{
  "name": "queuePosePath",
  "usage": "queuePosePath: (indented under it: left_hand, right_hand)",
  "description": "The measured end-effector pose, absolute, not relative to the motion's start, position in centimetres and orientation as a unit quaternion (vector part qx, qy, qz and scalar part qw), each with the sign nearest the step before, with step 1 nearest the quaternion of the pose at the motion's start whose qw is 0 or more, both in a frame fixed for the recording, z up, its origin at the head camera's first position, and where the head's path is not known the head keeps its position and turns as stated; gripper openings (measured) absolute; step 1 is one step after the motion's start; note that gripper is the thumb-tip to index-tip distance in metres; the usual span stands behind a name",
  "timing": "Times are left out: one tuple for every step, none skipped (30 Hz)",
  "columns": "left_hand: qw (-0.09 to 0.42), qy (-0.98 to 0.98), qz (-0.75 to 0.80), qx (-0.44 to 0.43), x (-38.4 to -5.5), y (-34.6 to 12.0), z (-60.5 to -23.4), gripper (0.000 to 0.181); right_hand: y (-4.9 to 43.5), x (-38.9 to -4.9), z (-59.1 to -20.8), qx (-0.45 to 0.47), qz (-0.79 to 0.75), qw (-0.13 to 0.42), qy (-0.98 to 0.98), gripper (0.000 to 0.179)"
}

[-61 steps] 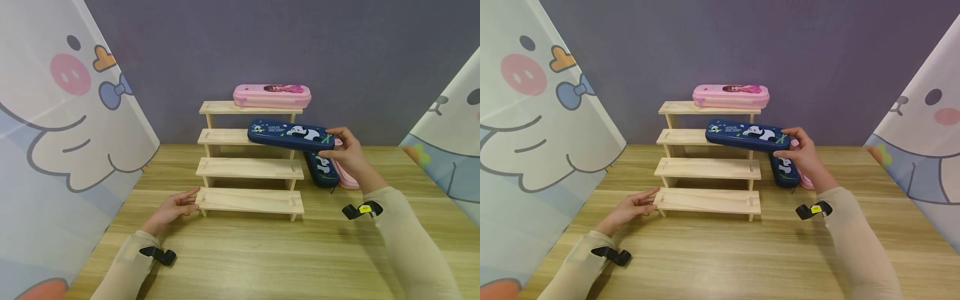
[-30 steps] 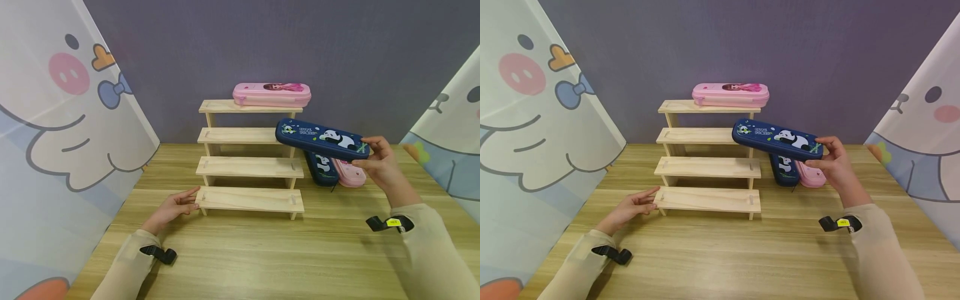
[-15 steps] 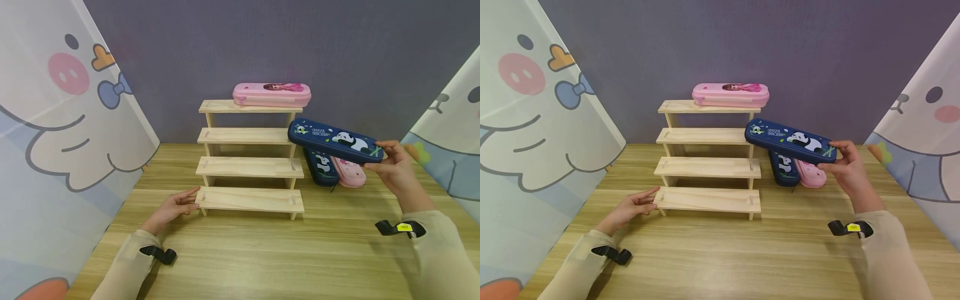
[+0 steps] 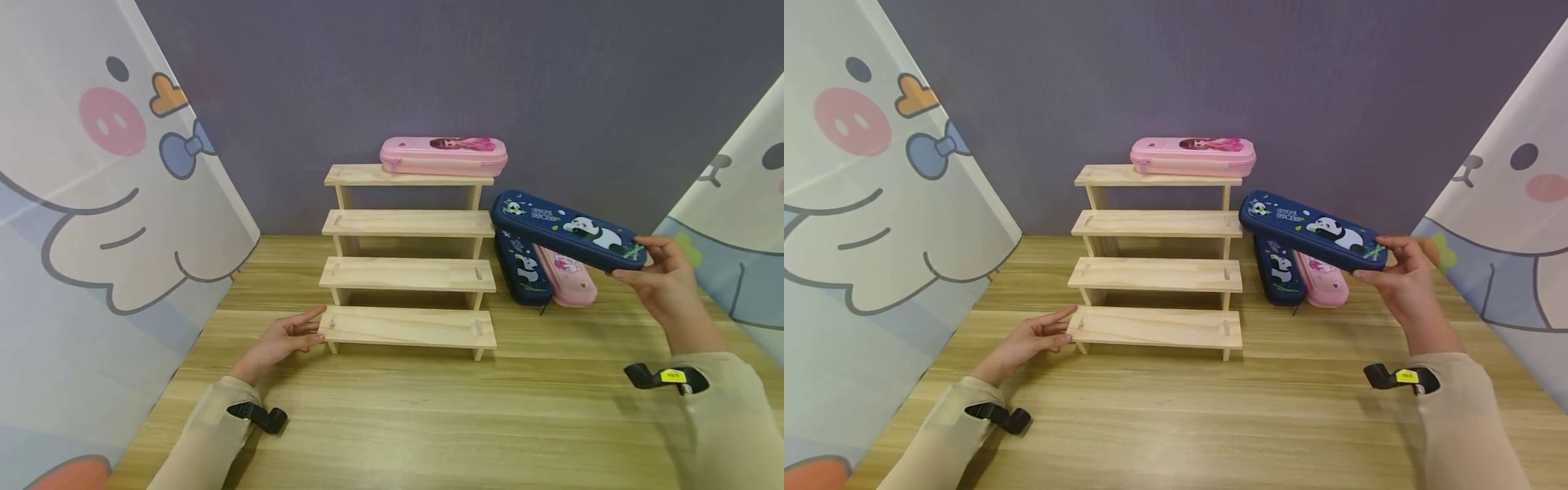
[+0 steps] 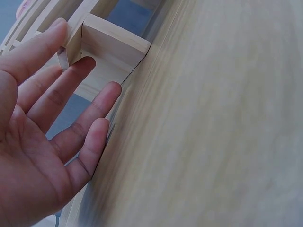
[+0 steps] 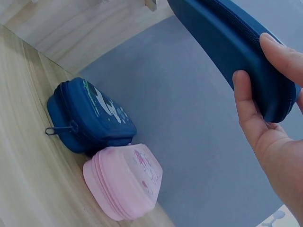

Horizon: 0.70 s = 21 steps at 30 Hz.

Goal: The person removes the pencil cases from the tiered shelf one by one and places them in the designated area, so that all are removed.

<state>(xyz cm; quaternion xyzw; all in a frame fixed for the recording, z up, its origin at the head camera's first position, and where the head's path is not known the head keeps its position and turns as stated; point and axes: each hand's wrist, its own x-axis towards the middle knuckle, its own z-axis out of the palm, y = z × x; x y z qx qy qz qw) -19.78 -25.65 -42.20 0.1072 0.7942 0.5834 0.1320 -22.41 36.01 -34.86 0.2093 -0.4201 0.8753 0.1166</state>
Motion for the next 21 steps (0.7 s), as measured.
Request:
queuePosePath:
  left_hand:
    - [0.133, 0.795, 0.582, 0.108, -19.8, -25.7, -42.2, 0.067]
    - [0.134, 0.795, 0.581, 0.109, -19.8, -25.7, -42.2, 0.067]
    - [0.135, 0.796, 0.58, 0.11, -19.8, -25.7, -42.2, 0.067]
    - [0.136, 0.796, 0.58, 0.109, -19.8, -25.7, -42.2, 0.067]
    - [0.136, 0.796, 0.579, 0.109, -19.8, -25.8, -42.2, 0.067]
    - [0.136, 0.796, 0.579, 0.109, -19.8, -25.8, -42.2, 0.067]
    - [0.137, 0.797, 0.579, 0.109, -19.8, -25.8, -42.2, 0.067]
    - [0.137, 0.797, 0.579, 0.108, -19.8, -25.8, -42.2, 0.067]
    - [0.138, 0.797, 0.578, 0.107, -19.7, -25.8, -42.2, 0.067]
    - [0.139, 0.797, 0.578, 0.107, -19.7, -25.9, -42.3, 0.067]
    - [0.139, 0.798, 0.577, 0.106, -19.7, -25.9, -42.3, 0.067]
    - [0.139, 0.798, 0.576, 0.105, -19.7, -25.9, -42.3, 0.067]
    - [0.139, 0.798, 0.576, 0.105, -19.7, -25.9, -42.3, 0.067]
    - [0.139, 0.799, 0.576, 0.105, -19.7, -25.9, -42.3, 0.067]
    - [0.138, 0.799, 0.576, 0.105, -19.7, -25.9, -42.3, 0.067]
    - [0.137, 0.799, 0.576, 0.105, -19.7, -25.8, -42.2, 0.067]
    - [0.137, 0.799, 0.576, 0.104, -19.7, -25.8, -42.2, 0.067]
    - [0.137, 0.799, 0.577, 0.104, -19.7, -25.8, -42.2, 0.066]
    - [0.136, 0.799, 0.577, 0.103, -19.7, -25.8, -42.2, 0.066]
    - [0.137, 0.799, 0.577, 0.103, -19.7, -25.8, -42.2, 0.066]
    - [0.137, 0.799, 0.577, 0.102, -19.7, -25.8, -42.2, 0.066]
  right_hand:
    - [36.1, -22.4, -34.9, 0.207, 0.876, 0.117, -0.418, 0.055]
    - [36.2, -22.3, -34.9, 0.206, 0.878, 0.117, -0.417, 0.055]
    - [36.3, -22.3, -35.0, 0.204, 0.879, 0.118, -0.415, 0.054]
    - [36.4, -22.3, -35.0, 0.203, 0.88, 0.118, -0.413, 0.054]
    - [36.4, -22.3, -35.0, 0.203, 0.88, 0.118, -0.412, 0.054]
    - [36.5, -22.3, -35.1, 0.204, 0.881, 0.119, -0.41, 0.053]
    - [36.5, -22.3, -35.1, 0.204, 0.882, 0.119, -0.407, 0.053]
    - [36.6, -22.3, -35.1, 0.204, 0.885, 0.117, -0.402, 0.053]
    - [36.7, -22.3, -35.2, 0.204, 0.887, 0.117, -0.398, 0.052]
    - [36.7, -22.3, -35.2, 0.204, 0.889, 0.117, -0.394, 0.052]
    - [36.7, -22.3, -35.3, 0.202, 0.89, 0.118, -0.392, 0.052]
    - [36.8, -22.4, -35.3, 0.201, 0.89, 0.119, -0.391, 0.051]
    - [36.9, -22.4, -35.4, 0.197, 0.892, 0.119, -0.389, 0.051]
    - [36.9, -22.4, -35.5, 0.195, 0.893, 0.119, -0.388, 0.051]
    - [37.0, -22.4, -35.5, 0.192, 0.893, 0.12, -0.388, 0.052]
    - [37.0, -22.4, -35.6, 0.19, 0.893, 0.121, -0.389, 0.052]
    - [37.1, -22.4, -35.6, 0.187, 0.894, 0.122, -0.39, 0.052]
    - [37.2, -22.4, -35.7, 0.184, 0.893, 0.123, -0.391, 0.052]
    - [37.2, -22.4, -35.7, 0.181, 0.893, 0.124, -0.392, 0.052]
    - [37.3, -22.4, -35.8, 0.179, 0.892, 0.126, -0.394, 0.053]
    - [37.3, -22.4, -35.9, 0.177, 0.892, 0.128, -0.396, 0.053]
